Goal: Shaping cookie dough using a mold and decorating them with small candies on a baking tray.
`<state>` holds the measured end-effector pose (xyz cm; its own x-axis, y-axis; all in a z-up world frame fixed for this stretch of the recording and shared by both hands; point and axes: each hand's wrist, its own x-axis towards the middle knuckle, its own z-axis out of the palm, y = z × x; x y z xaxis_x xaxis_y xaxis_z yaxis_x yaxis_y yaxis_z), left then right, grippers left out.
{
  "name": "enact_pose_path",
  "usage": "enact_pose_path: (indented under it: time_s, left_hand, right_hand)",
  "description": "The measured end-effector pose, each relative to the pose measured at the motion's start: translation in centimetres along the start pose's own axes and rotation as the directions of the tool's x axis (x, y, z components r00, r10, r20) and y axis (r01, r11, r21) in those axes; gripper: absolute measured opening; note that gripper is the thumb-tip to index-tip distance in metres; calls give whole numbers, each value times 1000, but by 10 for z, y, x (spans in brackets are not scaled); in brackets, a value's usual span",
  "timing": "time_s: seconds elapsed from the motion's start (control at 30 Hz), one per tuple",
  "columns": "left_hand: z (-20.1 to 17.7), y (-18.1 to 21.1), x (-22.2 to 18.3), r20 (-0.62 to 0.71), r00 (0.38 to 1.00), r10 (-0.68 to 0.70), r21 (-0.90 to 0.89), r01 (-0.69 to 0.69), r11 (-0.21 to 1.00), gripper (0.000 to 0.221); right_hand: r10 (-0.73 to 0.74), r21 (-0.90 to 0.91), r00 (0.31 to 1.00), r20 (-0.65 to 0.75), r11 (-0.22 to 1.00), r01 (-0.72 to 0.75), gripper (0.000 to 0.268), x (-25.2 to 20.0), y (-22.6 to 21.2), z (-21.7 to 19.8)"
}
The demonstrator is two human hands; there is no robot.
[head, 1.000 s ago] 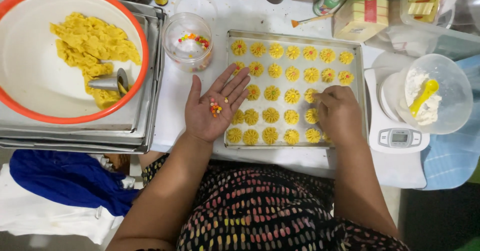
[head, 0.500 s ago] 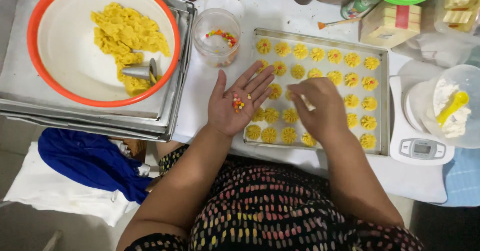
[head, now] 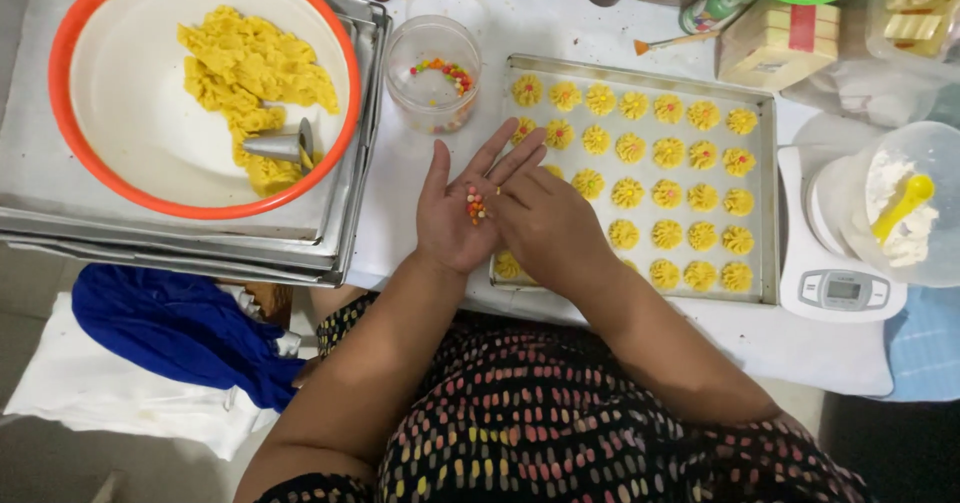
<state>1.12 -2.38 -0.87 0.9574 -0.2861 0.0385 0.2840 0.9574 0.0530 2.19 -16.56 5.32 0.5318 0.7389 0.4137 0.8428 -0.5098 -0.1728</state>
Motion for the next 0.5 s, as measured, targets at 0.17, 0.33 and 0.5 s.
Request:
enact_pose_path:
  time_s: [0.17,0.33,0.5]
  left_hand:
    - [1,3,1,-6,1000,-23,17,23,1000,89]
    - [7,2,0,-54,998,-23,-33,21,999,89]
    - [7,2,0,-55,998,-27,-24,26,999,89]
  right_hand:
    - [154,152,976,-152,980,-131,11,-21,15,6]
    - [371,141,897,-241,928,-346,10,-84,94,-46]
    - [462,-194,850,-252,837,-512,9,-172,163,-70]
